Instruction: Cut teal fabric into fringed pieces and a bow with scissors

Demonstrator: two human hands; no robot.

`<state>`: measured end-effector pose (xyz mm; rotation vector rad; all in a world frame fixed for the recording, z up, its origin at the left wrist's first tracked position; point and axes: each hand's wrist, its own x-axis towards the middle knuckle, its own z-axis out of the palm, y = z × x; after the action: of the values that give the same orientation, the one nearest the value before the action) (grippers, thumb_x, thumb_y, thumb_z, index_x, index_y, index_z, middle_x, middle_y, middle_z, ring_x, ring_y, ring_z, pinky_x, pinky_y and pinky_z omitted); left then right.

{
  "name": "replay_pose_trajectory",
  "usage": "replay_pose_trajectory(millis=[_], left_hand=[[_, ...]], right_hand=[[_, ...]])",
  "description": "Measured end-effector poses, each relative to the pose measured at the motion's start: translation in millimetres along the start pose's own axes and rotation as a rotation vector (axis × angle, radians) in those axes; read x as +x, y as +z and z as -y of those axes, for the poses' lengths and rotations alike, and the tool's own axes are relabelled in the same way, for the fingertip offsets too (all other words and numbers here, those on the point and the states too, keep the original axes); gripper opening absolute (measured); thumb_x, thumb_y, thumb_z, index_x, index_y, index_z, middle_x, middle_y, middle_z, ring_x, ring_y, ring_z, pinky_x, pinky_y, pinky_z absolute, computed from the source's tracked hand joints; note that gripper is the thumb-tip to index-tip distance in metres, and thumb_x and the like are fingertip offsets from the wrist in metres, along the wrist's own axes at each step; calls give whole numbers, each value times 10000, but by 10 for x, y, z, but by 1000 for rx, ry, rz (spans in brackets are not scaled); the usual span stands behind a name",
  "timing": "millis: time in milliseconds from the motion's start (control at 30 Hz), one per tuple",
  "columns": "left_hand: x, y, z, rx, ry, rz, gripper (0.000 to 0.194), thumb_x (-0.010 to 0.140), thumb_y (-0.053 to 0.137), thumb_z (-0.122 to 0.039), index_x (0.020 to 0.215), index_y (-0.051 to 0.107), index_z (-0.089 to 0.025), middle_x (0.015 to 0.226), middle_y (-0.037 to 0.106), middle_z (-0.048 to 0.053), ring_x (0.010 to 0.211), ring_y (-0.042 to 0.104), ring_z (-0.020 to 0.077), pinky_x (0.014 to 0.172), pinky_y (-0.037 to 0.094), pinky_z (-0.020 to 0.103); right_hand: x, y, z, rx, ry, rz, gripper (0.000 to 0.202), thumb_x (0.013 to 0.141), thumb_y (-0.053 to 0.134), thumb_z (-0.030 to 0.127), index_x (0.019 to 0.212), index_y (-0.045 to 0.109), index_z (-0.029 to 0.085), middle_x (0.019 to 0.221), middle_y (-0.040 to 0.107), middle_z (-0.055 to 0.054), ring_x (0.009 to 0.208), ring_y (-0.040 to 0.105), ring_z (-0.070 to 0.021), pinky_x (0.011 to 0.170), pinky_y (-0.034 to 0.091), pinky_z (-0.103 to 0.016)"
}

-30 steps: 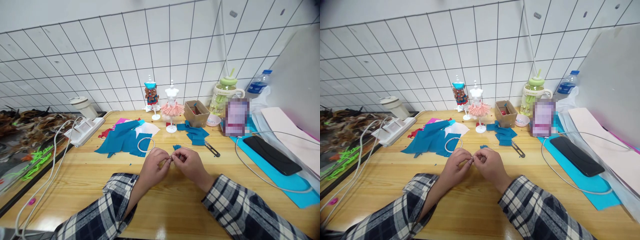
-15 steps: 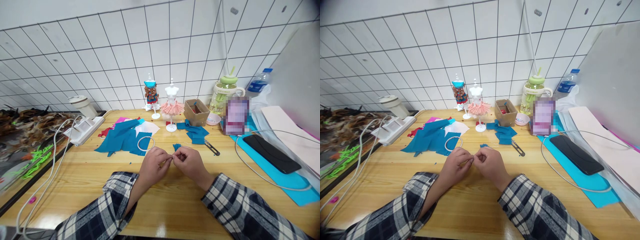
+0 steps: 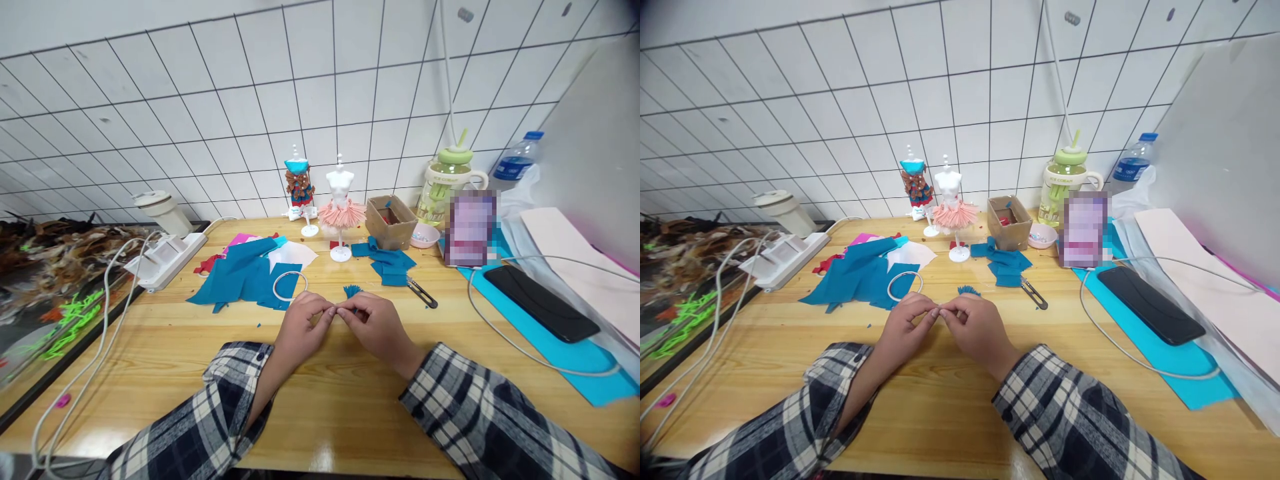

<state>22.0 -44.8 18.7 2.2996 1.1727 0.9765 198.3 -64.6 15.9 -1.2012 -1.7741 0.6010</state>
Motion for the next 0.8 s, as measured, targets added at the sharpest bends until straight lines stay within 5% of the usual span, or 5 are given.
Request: replay_pose_trajectory(millis=[333, 800], left_hand=[[5, 35, 57, -70, -56, 26, 170, 783, 561, -125, 640, 631, -185, 677, 663, 12, 699, 577, 159, 687, 423, 287], [26, 19, 32, -133, -122, 70, 240, 819, 453, -179, 638, 611, -187, 699, 639, 22, 729, 578, 168, 699, 443, 288]], right_hand=[[-44, -4, 1, -172, -123, 97, 147, 879, 589, 222, 840, 728, 197, 700, 651, -10, 642, 548, -130, 593, 376, -250], [-32, -11, 12, -251, -128, 147, 209, 926, 532, 274, 874, 725, 215, 744, 672, -23, 701, 580, -141, 632, 385, -256]])
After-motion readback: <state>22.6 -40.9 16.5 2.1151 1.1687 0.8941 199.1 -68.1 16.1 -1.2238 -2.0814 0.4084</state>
